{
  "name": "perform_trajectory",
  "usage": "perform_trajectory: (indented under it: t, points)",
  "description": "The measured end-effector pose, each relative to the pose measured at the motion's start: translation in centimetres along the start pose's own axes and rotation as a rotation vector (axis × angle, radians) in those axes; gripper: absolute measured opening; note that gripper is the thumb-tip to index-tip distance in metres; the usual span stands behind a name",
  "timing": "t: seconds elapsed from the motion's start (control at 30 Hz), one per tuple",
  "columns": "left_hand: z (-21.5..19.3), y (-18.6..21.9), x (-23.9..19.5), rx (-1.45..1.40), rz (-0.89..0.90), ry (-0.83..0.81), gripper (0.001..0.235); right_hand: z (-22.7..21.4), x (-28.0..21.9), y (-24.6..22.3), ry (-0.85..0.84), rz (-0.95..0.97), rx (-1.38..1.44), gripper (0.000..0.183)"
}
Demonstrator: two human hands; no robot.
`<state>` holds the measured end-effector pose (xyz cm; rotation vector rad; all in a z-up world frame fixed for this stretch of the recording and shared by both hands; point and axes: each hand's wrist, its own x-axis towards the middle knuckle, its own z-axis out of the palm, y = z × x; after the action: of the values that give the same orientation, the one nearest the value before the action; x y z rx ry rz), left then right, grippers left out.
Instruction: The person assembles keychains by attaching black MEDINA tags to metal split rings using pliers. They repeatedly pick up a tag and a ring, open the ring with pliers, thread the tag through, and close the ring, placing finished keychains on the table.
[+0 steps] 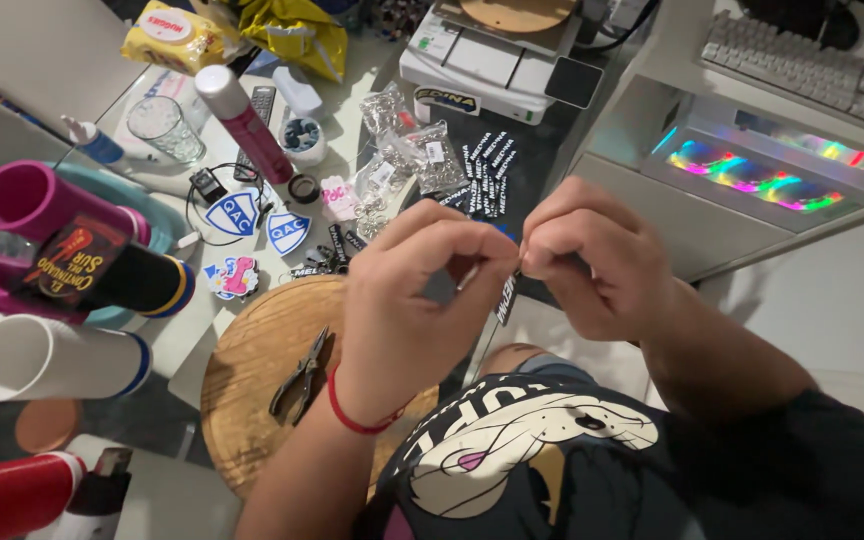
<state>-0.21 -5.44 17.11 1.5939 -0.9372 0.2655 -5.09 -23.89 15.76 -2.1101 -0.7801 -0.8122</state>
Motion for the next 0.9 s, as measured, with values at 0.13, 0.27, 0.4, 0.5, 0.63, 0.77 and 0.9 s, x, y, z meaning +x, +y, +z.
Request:
perform_trajectory:
  t: [0.13, 0.27, 0.4, 0.5, 0.63, 0.77, 0.9]
  points:
    - [-0.4, 0.3, 0.0, -0.008, 0.009, -0.032, 0.012, 0.2, 0.0, 0.1, -0.005, -0.027, -0.008, 0.021]
    - [-0.8, 0.4, 0.2, -0.047, 0.041, -0.085, 0.011, 0.2, 0.2, 0.0, -0.002, -0.037, -0.004, 0.020]
    - [-1.0, 0.0, 0.1, -0.050, 0.052, -0.142, 0.009, 0.1, -0.1, 0.1, -0.017, -0.001, 0.027, 0.017]
    - [-1.1, 0.1, 0.2, -0.047, 0.096, -0.161, 0.011, 0.1, -0.5, 0.3, -0.021, 0.040, 0.051, 0.015]
    - [-0.8, -0.3, 0.0, -0.023, 0.127, -0.142, 0.009, 0.2, -0.4, 0.3, -0.022, 0.047, 0.058, 0.016]
    - [-0.7, -0.4, 0.1, -0.005, 0.209, -0.131, 0.012, 0.1, -0.3, 0.1, -0.033, 0.093, 0.063, 0.015]
    - [-1.0, -0.4, 0.2, 0.015, 0.249, -0.128, 0.015, 0.1, 0.1, -0.2, -0.048, 0.103, 0.060, 0.015]
